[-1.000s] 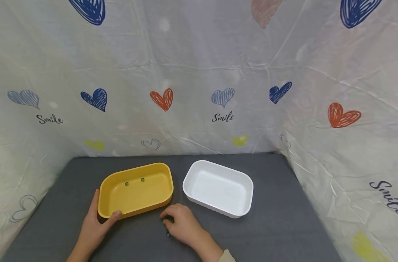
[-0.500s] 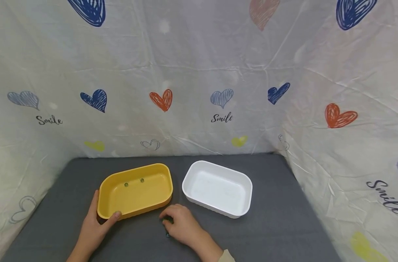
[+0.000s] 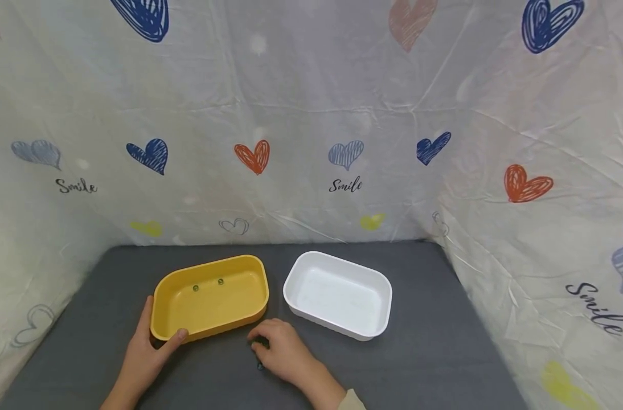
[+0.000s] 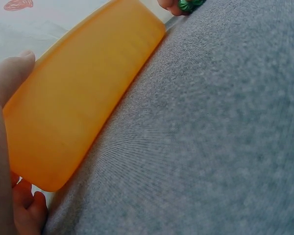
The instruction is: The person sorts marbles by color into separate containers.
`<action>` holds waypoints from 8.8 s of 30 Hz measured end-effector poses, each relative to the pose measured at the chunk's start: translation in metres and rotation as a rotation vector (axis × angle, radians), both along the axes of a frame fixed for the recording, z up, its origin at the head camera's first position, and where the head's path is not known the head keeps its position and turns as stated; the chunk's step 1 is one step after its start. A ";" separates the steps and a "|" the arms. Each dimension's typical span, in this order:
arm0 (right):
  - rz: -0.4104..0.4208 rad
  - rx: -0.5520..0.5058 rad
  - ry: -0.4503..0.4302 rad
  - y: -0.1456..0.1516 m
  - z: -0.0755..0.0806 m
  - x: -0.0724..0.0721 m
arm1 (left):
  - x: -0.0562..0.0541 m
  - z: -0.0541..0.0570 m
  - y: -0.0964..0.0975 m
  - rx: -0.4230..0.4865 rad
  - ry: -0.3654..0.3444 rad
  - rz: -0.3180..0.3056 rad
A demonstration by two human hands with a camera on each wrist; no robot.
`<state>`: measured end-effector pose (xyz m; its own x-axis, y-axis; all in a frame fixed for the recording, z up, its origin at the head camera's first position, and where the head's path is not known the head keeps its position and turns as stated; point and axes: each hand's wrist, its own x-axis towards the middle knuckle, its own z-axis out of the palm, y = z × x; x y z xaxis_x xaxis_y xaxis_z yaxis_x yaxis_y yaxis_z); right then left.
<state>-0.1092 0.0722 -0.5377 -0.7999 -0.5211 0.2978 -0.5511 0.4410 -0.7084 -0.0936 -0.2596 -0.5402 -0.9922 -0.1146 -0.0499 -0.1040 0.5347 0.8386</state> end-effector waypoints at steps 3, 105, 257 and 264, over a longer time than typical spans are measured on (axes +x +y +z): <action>0.007 0.002 -0.008 0.000 0.001 -0.001 | -0.001 -0.002 0.000 -0.006 0.001 -0.006; -0.023 -0.106 -0.129 -0.052 0.068 -0.069 | -0.001 0.001 -0.001 0.013 0.063 -0.007; 0.174 -0.029 -0.283 0.021 0.006 -0.029 | -0.001 0.001 -0.002 0.000 0.034 -0.025; 0.147 -0.029 -0.272 0.018 0.011 -0.027 | -0.001 0.001 -0.003 0.013 0.034 -0.028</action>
<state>-0.1358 0.0900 -0.5265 -0.7688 -0.6317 0.0994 -0.3958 0.3480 -0.8498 -0.0950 -0.2627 -0.5390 -0.9961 -0.0859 -0.0176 -0.0603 0.5257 0.8485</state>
